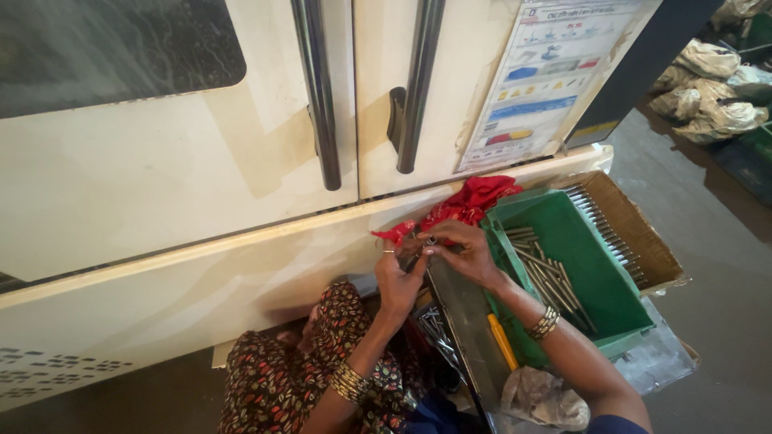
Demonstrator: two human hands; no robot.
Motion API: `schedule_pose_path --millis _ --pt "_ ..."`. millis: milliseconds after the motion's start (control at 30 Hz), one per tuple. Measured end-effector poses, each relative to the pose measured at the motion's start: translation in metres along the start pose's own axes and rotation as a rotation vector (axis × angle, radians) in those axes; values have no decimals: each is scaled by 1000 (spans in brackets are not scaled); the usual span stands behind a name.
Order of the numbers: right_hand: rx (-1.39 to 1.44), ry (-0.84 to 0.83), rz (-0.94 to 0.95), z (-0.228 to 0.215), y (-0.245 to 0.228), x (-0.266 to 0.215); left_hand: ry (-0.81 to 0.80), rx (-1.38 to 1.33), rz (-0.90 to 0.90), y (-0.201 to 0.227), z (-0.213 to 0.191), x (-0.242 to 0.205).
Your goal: The person operates a lathe to machine metal rods, then removes each rod and wipes it with a red cloth. They use a yellow deburring tool to smooth the rod ends and a digital caliper to measure dimensions. Finished rods are placed into a green bin.
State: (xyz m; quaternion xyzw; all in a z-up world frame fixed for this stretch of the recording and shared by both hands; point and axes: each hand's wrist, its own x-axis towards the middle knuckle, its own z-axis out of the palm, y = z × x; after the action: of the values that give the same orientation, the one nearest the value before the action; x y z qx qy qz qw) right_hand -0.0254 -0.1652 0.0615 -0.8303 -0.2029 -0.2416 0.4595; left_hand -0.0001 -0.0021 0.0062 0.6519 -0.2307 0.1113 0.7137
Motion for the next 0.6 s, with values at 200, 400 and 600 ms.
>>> schedule_pose_path --millis 200,400,600 --pt "-19 -10 -4 1 3 0 -12 -5 -63 -2 -1 0" --pt "-20 -23 12 0 4 0 24 -28 -77 3 0 1" --pt "1 -38 59 0 6 -3 33 16 -55 -1 1 0"
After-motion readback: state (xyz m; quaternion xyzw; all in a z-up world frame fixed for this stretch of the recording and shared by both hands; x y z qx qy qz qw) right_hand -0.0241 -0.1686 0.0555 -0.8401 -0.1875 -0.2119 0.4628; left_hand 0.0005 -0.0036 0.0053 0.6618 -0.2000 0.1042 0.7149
